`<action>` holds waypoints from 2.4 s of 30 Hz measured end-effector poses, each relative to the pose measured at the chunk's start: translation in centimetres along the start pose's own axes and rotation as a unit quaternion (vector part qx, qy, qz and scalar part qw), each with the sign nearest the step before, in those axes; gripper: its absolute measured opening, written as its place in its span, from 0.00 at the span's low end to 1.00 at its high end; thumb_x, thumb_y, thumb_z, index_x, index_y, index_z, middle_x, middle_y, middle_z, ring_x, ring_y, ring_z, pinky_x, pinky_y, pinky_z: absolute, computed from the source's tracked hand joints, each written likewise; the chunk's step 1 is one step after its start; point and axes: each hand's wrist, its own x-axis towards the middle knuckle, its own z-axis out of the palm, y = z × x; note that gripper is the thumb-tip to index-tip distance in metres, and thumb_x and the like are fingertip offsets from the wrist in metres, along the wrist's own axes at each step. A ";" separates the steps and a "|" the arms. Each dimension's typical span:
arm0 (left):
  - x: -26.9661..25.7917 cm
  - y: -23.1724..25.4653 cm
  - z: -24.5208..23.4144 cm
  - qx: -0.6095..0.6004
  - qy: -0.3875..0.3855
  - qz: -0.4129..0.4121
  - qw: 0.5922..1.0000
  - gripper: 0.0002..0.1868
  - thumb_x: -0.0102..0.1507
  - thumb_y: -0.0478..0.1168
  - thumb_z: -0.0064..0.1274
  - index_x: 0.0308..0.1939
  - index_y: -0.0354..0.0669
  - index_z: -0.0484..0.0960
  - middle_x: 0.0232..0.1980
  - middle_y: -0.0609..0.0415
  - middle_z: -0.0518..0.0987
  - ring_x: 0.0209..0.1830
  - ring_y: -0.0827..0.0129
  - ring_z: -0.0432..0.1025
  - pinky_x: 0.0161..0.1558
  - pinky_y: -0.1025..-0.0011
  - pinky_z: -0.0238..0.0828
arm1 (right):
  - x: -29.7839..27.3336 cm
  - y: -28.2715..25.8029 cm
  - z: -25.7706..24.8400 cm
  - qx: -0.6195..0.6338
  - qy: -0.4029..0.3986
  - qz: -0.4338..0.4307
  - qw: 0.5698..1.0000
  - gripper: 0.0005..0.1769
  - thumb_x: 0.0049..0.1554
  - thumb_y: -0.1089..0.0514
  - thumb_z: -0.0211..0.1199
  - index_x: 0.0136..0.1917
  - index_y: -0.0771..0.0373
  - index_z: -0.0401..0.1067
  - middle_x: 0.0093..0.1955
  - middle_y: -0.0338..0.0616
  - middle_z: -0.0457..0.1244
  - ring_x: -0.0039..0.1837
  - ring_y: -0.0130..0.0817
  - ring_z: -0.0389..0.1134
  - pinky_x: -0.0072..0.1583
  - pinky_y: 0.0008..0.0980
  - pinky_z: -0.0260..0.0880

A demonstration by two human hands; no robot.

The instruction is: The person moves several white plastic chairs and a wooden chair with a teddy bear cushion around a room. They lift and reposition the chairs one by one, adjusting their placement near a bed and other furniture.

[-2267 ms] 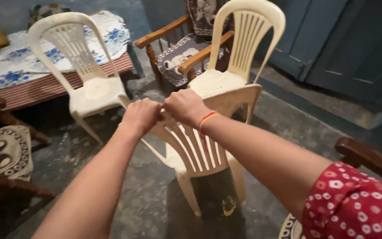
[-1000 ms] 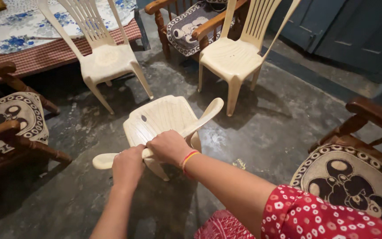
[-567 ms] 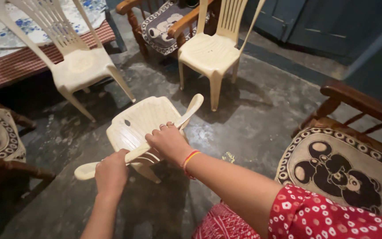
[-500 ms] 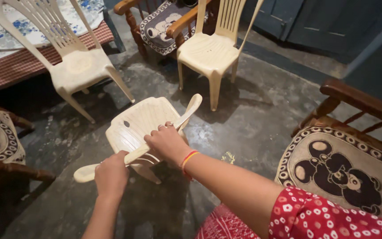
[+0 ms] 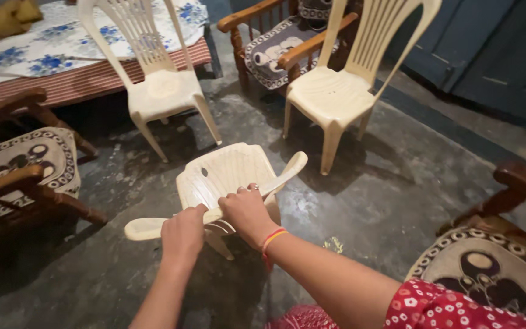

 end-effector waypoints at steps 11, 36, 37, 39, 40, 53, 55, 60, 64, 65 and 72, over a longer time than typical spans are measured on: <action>-3.5 -0.6 -3.5 0.028 -0.119 -0.011 0.992 0.15 0.59 0.36 0.51 0.50 0.56 0.81 0.43 0.50 0.84 0.45 0.50 0.80 0.44 0.52 0.76 | -2.3 -1.6 -0.7 0.078 -0.021 -0.064 0.995 0.05 0.52 0.57 0.62 0.36 0.58 0.74 0.35 0.47 0.69 0.43 0.47 0.72 0.48 0.47 0.70; -12.2 -1.2 -3.7 -0.012 0.047 -0.030 0.998 0.15 0.56 0.30 0.51 0.43 0.49 0.87 0.37 0.47 0.84 0.40 0.51 0.79 0.45 0.53 0.73 | -5.2 -8.5 -1.0 0.128 -0.013 -0.094 0.987 0.06 0.47 0.55 0.64 0.37 0.58 0.75 0.35 0.47 0.70 0.42 0.48 0.73 0.44 0.46 0.72; -12.2 -1.0 -3.6 -0.015 0.056 -0.038 0.998 0.16 0.55 0.30 0.52 0.43 0.49 0.87 0.36 0.47 0.84 0.40 0.51 0.79 0.46 0.52 0.72 | -5.1 -8.4 -1.0 0.129 -0.013 -0.087 0.988 0.05 0.48 0.55 0.64 0.36 0.58 0.75 0.35 0.47 0.70 0.42 0.48 0.73 0.44 0.46 0.72; -12.1 -0.4 -3.4 -0.022 0.071 -0.053 0.996 0.17 0.53 0.31 0.53 0.42 0.50 0.88 0.35 0.47 0.84 0.40 0.51 0.79 0.47 0.52 0.71 | -5.0 -8.1 -1.1 0.117 -0.015 -0.085 0.989 0.05 0.48 0.55 0.64 0.36 0.57 0.76 0.34 0.47 0.70 0.41 0.47 0.73 0.44 0.47 0.72; -12.2 -0.3 -3.3 -0.029 0.080 -0.055 0.995 0.17 0.53 0.30 0.53 0.42 0.50 0.88 0.35 0.47 0.85 0.40 0.51 0.79 0.47 0.52 0.70 | -5.0 -8.0 -1.2 0.111 -0.016 -0.082 0.990 0.05 0.48 0.55 0.64 0.36 0.56 0.77 0.34 0.47 0.70 0.40 0.47 0.73 0.43 0.47 0.71; -12.3 3.0 -3.3 -0.052 0.069 -0.108 0.990 0.13 0.58 0.34 0.53 0.43 0.52 0.88 0.37 0.49 0.85 0.44 0.53 0.78 0.49 0.53 0.67 | -5.8 -6.2 -3.8 0.111 -0.051 -0.042 0.992 0.11 0.45 0.57 0.67 0.44 0.48 0.83 0.36 0.43 0.71 0.41 0.45 0.74 0.44 0.46 0.72; -11.4 3.2 -4.2 -0.062 0.028 -0.111 0.992 0.15 0.56 0.35 0.54 0.45 0.52 0.87 0.39 0.50 0.85 0.45 0.53 0.78 0.50 0.53 0.67 | -5.4 -6.5 -4.6 0.110 -0.088 -0.028 0.990 0.12 0.45 0.58 0.67 0.44 0.49 0.82 0.37 0.44 0.71 0.44 0.46 0.74 0.47 0.47 0.72; -8.0 1.8 -6.2 -0.156 -0.316 -0.153 0.923 0.27 0.55 0.49 0.69 0.57 0.50 0.81 0.53 0.49 0.82 0.57 0.55 0.74 0.61 0.58 0.67 | -3.7 -5.8 -6.5 0.209 -0.278 0.030 0.937 0.26 0.44 0.59 0.66 0.58 0.51 0.78 0.47 0.51 0.72 0.52 0.50 0.73 0.53 0.46 0.72; -3.9 -0.1 -4.7 -0.399 -0.374 -0.109 0.830 0.33 0.55 0.44 0.69 0.62 0.39 0.76 0.52 0.43 0.86 0.53 0.51 0.81 0.55 0.59 0.75 | -1.4 -2.0 -6.9 0.326 -0.357 0.041 0.874 0.35 0.42 0.56 0.73 0.64 0.60 0.72 0.59 0.50 0.68 0.61 0.46 0.72 0.57 0.41 0.76; -2.2 -0.3 -4.3 -0.410 -0.338 -0.061 0.845 0.34 0.54 0.45 0.70 0.61 0.35 0.77 0.54 0.45 0.85 0.56 0.57 0.79 0.57 0.64 0.73 | -0.7 -0.6 -7.1 0.344 -0.332 0.048 0.877 0.33 0.45 0.54 0.72 0.64 0.61 0.72 0.60 0.49 0.69 0.62 0.45 0.72 0.58 0.40 0.75; 8.8 5.4 -4.9 -0.328 -0.183 -0.011 0.927 0.29 0.57 0.41 0.58 0.64 0.40 0.77 0.56 0.49 0.85 0.54 0.60 0.80 0.54 0.65 0.74 | 2.9 8.4 -10.0 0.318 -0.188 0.097 0.924 0.27 0.55 0.50 0.66 0.65 0.62 0.72 0.61 0.49 0.70 0.63 0.46 0.71 0.62 0.40 0.71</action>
